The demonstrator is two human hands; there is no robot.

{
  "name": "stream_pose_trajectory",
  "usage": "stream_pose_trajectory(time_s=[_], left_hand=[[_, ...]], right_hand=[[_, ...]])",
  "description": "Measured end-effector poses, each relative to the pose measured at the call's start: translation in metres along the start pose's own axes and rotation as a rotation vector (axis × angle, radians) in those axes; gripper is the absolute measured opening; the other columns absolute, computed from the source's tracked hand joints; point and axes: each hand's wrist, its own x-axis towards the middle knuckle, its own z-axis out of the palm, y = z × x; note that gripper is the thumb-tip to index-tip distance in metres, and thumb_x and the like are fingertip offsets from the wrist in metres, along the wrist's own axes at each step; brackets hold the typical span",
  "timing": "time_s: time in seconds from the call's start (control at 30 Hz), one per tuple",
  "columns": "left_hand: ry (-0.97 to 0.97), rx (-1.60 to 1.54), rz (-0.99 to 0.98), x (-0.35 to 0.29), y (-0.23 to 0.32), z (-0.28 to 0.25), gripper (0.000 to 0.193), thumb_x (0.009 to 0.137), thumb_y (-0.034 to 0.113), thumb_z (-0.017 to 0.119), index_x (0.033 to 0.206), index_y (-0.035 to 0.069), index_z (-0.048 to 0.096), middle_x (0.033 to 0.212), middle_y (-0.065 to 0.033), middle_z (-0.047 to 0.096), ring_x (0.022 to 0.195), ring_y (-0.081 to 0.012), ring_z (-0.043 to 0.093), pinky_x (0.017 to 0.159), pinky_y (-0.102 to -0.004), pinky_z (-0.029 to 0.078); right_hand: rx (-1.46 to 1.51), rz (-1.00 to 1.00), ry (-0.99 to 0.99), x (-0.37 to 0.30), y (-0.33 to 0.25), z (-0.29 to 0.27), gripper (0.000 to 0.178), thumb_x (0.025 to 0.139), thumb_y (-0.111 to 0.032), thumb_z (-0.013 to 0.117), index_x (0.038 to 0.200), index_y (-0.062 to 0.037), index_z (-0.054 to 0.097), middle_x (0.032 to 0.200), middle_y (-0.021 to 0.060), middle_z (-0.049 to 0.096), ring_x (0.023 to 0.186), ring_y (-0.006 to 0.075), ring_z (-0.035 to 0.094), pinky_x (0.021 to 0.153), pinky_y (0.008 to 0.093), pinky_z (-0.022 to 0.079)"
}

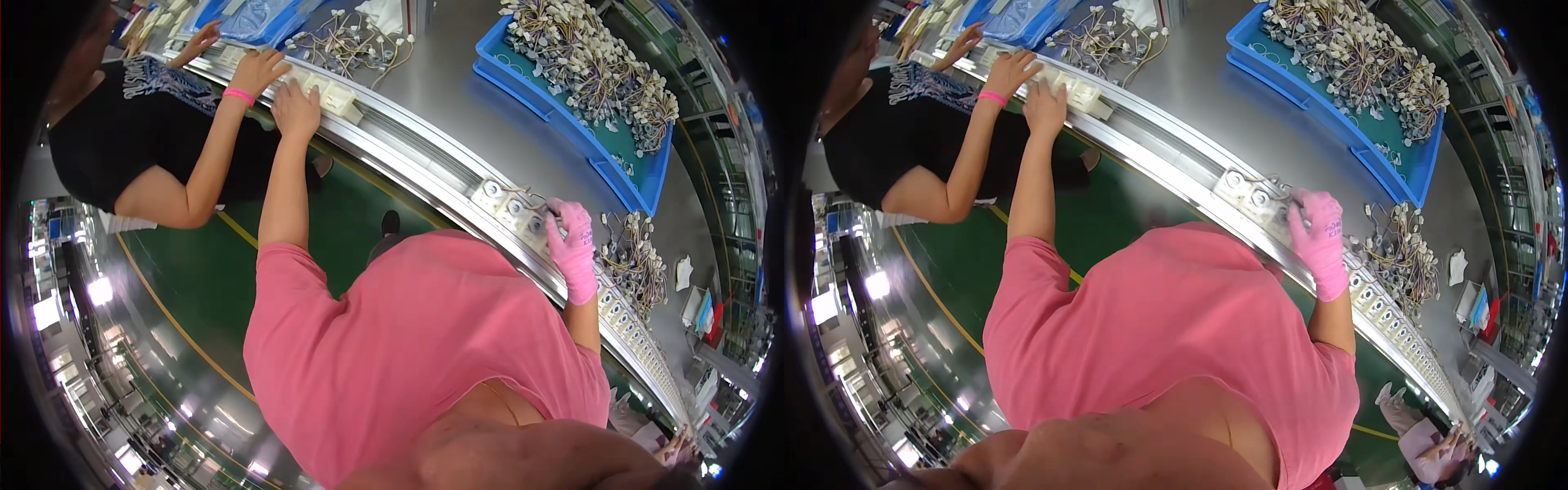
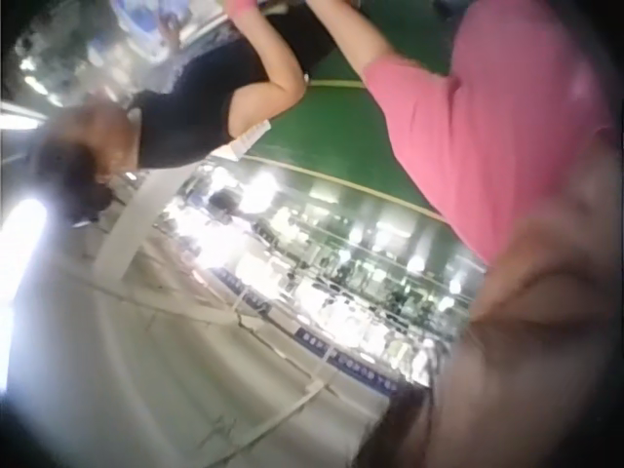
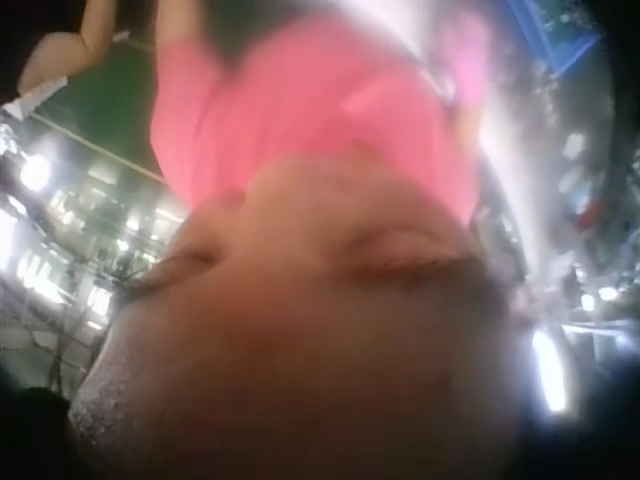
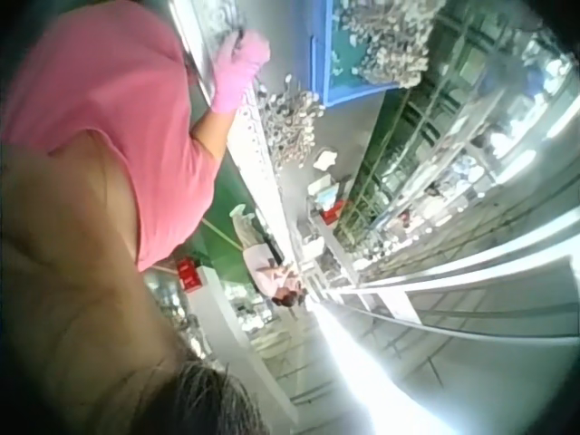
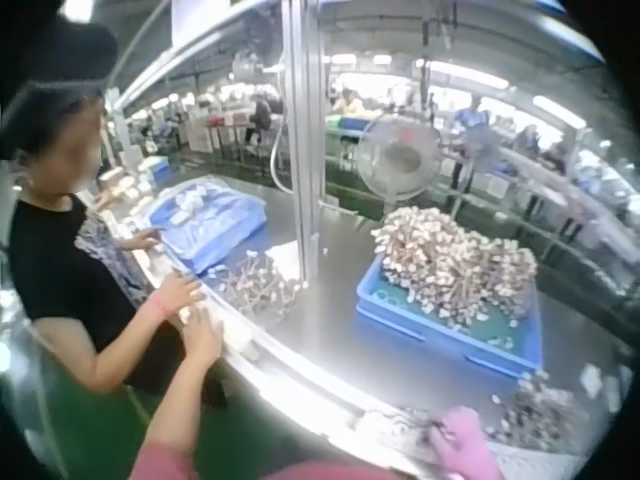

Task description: Manually inserting small light-emitting components into a long white mounting strip on an industrial assembly line.

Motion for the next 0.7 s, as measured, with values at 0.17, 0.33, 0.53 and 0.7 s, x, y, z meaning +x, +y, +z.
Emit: stream_pose_trajectory(time_s=[0.17, 0.33, 0.53, 0.7], left_hand=[[-0.054, 0.016, 0.123, -0.004, 0.020, -0.018, 0.035, 0.084, 0.035, 0.054, 0.097, 0.004, 0.064, 0.108, -0.0232, 0.053, 0.101, -0.0379, 0.050, 0.088, -0.0457, 0.038], [-0.226, -0.083, 0.364, -0.023, 0.051, -0.040, 0.023, 0.081, 0.027, 0.058, 0.088, 0.006, 0.064, 0.094, -0.0183, 0.056, 0.089, -0.0341, 0.051, 0.079, -0.0426, 0.039], [-0.634, -0.603, 0.703, -0.050, 0.079, -0.055, 0.030, 0.082, 0.018, 0.059, 0.109, 0.005, 0.058, 0.097, -0.0144, 0.057, 0.095, -0.0329, 0.052, 0.084, -0.0415, 0.039], [-0.171, -0.358, 0.657, -0.008, 0.048, -0.045, 0.036, 0.082, 0.025, 0.057, 0.109, 0.001, 0.058, 0.113, -0.0223, 0.052, 0.110, -0.0379, 0.046, 0.095, -0.0457, 0.034]], right_hand=[[0.039, 0.023, 0.002, 0.032, -0.042, 0.029, 0.016, 0.078, -0.005, 0.057, 0.094, -0.0058, 0.059, 0.083, 0.0101, 0.057, 0.079, 0.0274, 0.054, 0.075, 0.0359, 0.041], [0.036, 0.062, -0.019, 0.057, -0.059, 0.053, 0.016, 0.077, -0.006, 0.058, 0.093, -0.0063, 0.060, 0.081, 0.0099, 0.056, 0.076, 0.0262, 0.053, 0.073, 0.0355, 0.040], [0.021, 0.088, 0.014, 0.076, -0.080, 0.077, 0.023, 0.076, -0.006, 0.058, 0.099, -0.0059, 0.059, 0.083, 0.0091, 0.056, 0.077, 0.0257, 0.052, 0.074, 0.0358, 0.039], [-0.064, 0.068, 0.056, 0.076, -0.076, 0.081, 0.029, 0.076, -0.009, 0.056, 0.105, -0.0046, 0.056, 0.090, 0.0088, 0.058, 0.084, 0.0262, 0.051, 0.079, 0.0363, 0.039]])
